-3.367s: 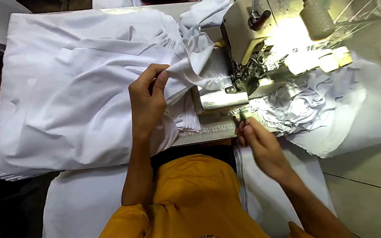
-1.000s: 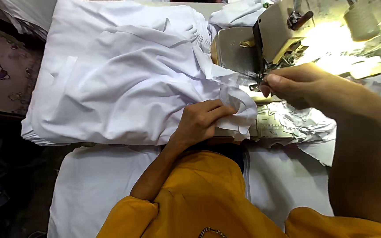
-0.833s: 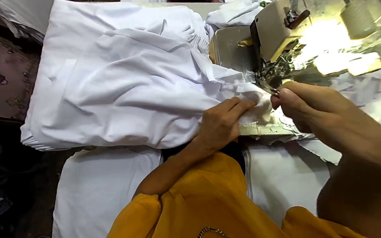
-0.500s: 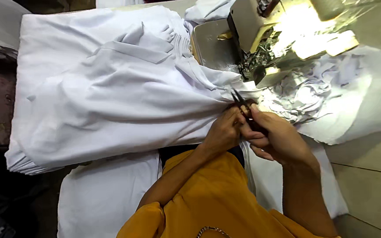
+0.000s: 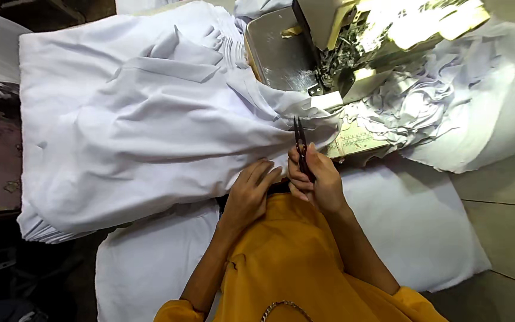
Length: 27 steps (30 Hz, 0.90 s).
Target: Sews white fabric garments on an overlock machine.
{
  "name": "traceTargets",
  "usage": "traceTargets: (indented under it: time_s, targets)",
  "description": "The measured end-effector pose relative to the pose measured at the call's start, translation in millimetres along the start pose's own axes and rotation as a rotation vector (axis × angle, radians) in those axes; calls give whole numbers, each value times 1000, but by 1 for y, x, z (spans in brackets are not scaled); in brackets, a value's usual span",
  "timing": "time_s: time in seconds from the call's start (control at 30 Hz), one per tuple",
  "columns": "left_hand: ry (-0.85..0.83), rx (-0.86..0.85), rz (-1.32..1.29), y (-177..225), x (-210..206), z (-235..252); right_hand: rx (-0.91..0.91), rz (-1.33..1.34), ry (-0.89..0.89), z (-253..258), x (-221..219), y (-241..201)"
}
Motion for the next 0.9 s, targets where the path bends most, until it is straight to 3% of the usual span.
traceTargets:
  time_s: [0.57,0.83,0.9]
  targets:
    - [-19,-10,77,2,-2,2,132,-33,-11,15,7,16]
    - [-13,4,167,4,-6,1,170,-314,-44,15,13,9]
    - [87,12,221,5,-8,1,193,-554,-131,5,21,1]
Point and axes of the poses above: each hand's wrist, its own z-axis towards the middle knuckle, its own x-axis out of the back of the hand, y = z × x, the point moved 2 cm from there along z, towards the middle knuckle, and after that the axes turned 4 degrees about x, right-handed, at the moved point
